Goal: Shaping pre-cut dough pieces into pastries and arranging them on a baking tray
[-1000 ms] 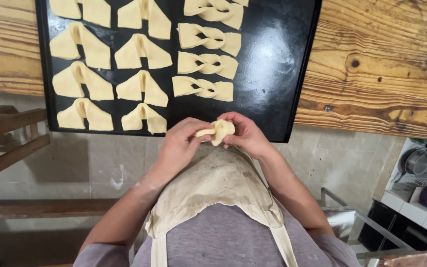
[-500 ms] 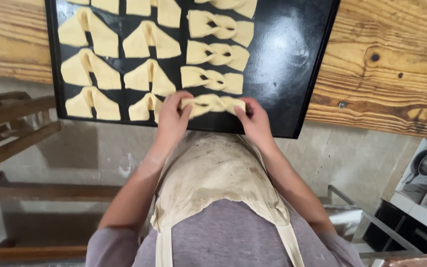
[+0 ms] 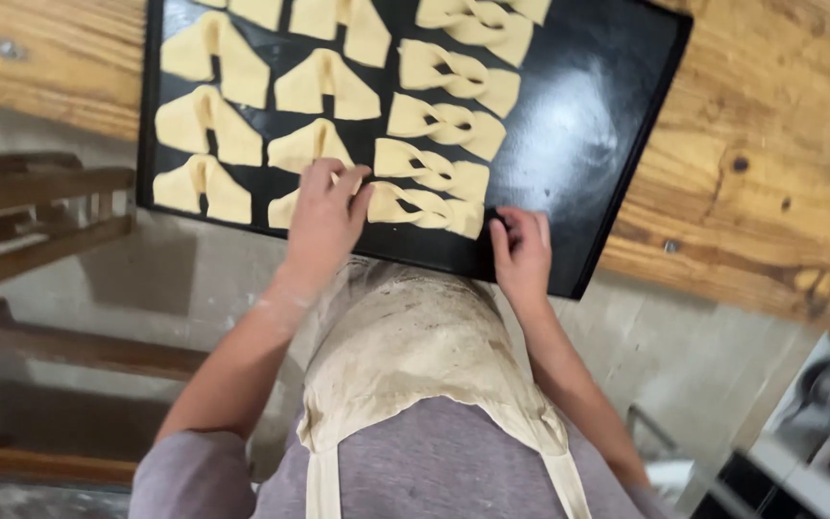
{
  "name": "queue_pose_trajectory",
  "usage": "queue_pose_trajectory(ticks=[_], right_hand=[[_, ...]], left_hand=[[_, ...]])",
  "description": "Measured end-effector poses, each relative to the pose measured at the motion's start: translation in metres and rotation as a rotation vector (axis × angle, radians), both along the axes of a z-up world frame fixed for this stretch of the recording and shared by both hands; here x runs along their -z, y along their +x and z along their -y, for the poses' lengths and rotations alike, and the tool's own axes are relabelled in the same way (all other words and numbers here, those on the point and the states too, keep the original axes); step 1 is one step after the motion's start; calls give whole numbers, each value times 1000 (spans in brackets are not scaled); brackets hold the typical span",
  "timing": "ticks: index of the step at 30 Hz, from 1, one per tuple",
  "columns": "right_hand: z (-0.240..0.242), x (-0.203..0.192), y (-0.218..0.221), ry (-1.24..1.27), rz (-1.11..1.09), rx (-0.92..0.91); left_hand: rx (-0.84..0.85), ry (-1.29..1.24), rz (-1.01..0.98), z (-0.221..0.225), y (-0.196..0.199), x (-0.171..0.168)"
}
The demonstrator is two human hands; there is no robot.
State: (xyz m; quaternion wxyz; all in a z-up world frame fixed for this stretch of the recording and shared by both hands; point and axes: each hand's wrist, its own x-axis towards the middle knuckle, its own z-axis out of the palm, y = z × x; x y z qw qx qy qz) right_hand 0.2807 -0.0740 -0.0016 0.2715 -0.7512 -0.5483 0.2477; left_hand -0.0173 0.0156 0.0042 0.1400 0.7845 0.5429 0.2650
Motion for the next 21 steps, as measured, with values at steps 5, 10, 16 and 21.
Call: queue_pose_trajectory(ticks=[5,10,16,21], right_hand=[[14,5,38,-42,-134,2],[30,5,68,-86,-171,44],[62,5,65,-139,-137,276],[96,8,20,-259,-115,513]], left_hand=[[-195,-112,344,-47,-40,-28],[-252,-200,458,-192,-101,22],[-396,-184,565,-387,-146,49],[-446,-158,715,-439,-162,63]])
